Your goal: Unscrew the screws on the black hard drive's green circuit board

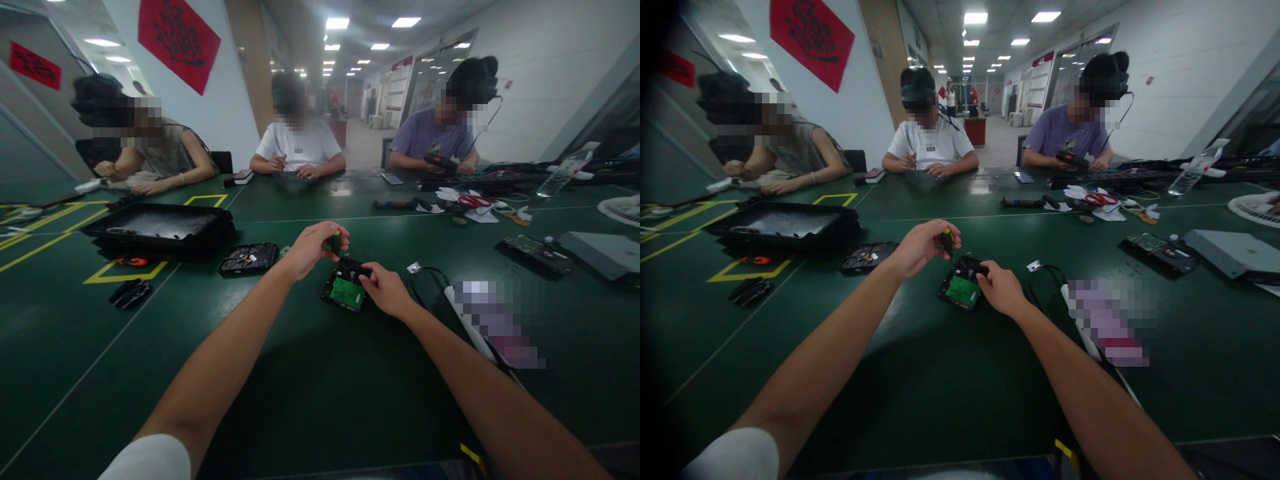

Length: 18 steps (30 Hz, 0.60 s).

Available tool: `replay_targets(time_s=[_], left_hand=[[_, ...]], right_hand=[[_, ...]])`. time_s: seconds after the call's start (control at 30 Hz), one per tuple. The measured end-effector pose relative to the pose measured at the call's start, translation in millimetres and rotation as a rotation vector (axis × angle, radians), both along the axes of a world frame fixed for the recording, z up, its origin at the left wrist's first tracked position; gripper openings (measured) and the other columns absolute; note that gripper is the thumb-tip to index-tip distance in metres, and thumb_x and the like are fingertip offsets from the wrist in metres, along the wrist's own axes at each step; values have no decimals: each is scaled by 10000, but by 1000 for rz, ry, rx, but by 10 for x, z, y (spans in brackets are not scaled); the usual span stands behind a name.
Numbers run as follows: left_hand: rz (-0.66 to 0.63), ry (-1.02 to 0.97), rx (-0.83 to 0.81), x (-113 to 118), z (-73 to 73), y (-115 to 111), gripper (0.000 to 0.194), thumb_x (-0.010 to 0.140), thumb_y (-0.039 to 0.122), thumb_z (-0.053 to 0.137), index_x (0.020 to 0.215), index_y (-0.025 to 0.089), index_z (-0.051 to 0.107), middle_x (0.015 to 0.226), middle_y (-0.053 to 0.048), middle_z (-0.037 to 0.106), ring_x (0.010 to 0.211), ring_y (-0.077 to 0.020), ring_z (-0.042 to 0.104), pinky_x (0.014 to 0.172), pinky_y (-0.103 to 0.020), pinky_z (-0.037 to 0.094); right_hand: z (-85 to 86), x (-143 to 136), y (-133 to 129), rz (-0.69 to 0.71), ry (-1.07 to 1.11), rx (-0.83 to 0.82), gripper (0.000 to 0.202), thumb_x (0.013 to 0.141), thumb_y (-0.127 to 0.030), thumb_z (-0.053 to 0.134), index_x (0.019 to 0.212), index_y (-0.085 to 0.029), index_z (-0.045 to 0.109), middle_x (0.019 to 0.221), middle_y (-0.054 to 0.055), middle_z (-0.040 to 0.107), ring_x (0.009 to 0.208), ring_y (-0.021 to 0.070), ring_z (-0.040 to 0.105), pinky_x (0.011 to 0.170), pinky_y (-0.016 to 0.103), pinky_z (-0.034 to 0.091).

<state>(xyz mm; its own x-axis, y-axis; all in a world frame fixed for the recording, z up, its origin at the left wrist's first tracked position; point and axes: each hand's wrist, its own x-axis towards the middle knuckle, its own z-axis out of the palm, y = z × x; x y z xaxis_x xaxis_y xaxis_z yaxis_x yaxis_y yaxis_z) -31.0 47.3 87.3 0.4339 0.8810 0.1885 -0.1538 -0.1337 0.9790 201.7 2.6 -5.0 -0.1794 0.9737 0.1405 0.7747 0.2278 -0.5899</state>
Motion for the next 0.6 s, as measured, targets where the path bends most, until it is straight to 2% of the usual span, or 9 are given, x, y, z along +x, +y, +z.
replay_targets(time_s=[0.2, 0.3, 0.43, 0.5, 0.6], left_hand=[[-18, -30, -46, -6, 24, -10, 234, 886, 376, 692, 974, 163, 729, 951, -92, 711, 907, -207, 684, 624, -260, 557], [53, 22, -20, 9, 16, 1, 255, 866, 406, 736, 947, 167, 701, 910, -75, 699, 830, -180, 667, 590, -239, 532], [193, 43, 23, 19, -13, 22, 278, 806, 393, 803, 901, 185, 646, 846, -25, 641, 760, -148, 616, 590, -237, 533], [204, 35, 46, 11, -11, 22, 253, 800, 356, 790, 944, 200, 652, 845, -12, 632, 762, -147, 609, 577, -225, 518], [171, 58, 58, -10, 13, 10, 209, 829, 330, 711, 1000, 212, 695, 894, -26, 671, 786, -157, 626, 556, -214, 482]], right_hand=[[-5, 10, 2, 18, -6, 20, 351, 1045, -342, 563, 1365, -213, 622, 809, 2, 705, 702, 168, 622, 641, 289, 392], [-22, 17, 12, 27, -18, 35, 349, 1050, -350, 544, 1368, -248, 646, 867, 15, 732, 720, 173, 631, 651, 293, 402], [-50, 24, 31, 54, 5, 66, 349, 1074, -378, 486, 1337, -273, 689, 1058, 37, 774, 803, 183, 668, 713, 302, 452], [-49, 24, 31, 65, -1, 77, 354, 1075, -381, 483, 1326, -273, 708, 1120, 44, 777, 827, 190, 677, 731, 309, 464], [-19, 17, 15, 80, -40, 67, 368, 1073, -384, 491, 1352, -278, 708, 1092, 50, 784, 813, 195, 676, 711, 309, 453]])
